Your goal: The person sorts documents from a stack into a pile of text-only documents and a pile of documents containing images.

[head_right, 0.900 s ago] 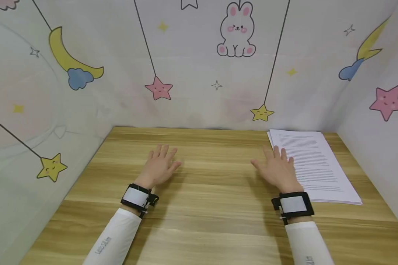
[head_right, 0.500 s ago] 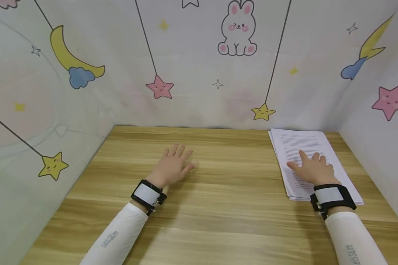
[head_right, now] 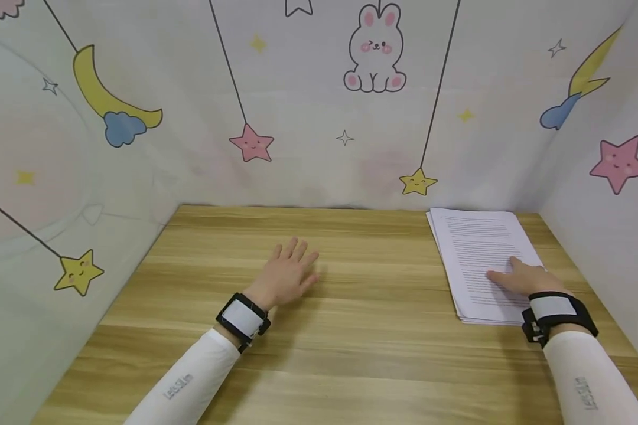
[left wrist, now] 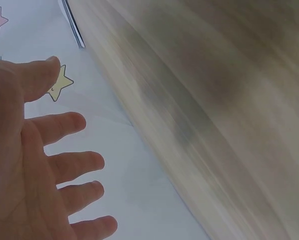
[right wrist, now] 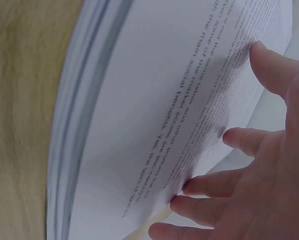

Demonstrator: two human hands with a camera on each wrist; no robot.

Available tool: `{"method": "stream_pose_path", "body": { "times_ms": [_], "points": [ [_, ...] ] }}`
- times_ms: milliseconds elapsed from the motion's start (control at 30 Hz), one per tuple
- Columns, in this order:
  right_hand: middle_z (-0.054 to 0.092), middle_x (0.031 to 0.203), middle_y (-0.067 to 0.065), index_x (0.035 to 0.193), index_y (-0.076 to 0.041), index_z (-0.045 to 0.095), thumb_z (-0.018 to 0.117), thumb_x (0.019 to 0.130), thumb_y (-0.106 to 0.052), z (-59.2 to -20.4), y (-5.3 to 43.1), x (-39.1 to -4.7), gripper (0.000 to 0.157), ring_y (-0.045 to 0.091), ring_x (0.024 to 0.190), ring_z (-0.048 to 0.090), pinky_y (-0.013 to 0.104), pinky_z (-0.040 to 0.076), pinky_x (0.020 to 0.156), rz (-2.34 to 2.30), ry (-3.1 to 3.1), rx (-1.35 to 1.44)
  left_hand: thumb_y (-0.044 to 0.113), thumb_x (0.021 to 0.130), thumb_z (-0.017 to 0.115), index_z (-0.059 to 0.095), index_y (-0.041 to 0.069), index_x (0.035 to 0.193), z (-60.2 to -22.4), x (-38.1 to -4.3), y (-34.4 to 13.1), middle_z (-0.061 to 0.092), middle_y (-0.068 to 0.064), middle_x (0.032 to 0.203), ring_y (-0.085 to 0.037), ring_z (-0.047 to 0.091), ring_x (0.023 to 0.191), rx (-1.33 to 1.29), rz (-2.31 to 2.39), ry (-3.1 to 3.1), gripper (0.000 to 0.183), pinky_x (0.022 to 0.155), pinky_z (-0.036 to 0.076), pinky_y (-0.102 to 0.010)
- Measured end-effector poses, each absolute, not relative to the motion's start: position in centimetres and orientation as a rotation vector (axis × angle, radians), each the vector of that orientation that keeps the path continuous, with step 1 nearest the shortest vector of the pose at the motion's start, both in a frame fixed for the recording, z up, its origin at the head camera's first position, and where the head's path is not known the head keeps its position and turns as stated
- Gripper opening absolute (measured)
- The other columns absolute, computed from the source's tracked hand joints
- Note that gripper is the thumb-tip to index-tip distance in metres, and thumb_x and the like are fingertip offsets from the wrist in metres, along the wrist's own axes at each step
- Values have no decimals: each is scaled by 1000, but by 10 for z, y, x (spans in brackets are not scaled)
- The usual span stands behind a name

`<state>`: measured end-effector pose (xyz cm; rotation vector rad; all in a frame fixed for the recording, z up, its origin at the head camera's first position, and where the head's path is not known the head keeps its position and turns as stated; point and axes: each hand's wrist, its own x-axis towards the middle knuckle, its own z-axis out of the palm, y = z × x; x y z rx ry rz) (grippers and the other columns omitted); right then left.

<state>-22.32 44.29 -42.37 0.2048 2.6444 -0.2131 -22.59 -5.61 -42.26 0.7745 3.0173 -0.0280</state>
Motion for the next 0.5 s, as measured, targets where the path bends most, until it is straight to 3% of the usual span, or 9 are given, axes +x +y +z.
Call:
{"method": "stream_pose_path", "body": {
  "times_ms": [233,500],
  "points": [
    [21,136,57,139,29,15,35,92,-75,-430,449,-223,117,72,124,29,73,36,101,-229,2678,226,50,103,43,42,21,151,-426,-223,-48,35,-14,160,-35,22,153,838,-75,2996,57,121,24,-58],
    [16,137,58,143,24,12,34,90,-78,-431,442,-222,117,74,125,23,77,33,99,-248,2645,228,50,103,42,43,22,150,-420,-217,-31,37,-13,159,-34,25,153,916,-120,2959,55,121,26,-57]
  ]
}}
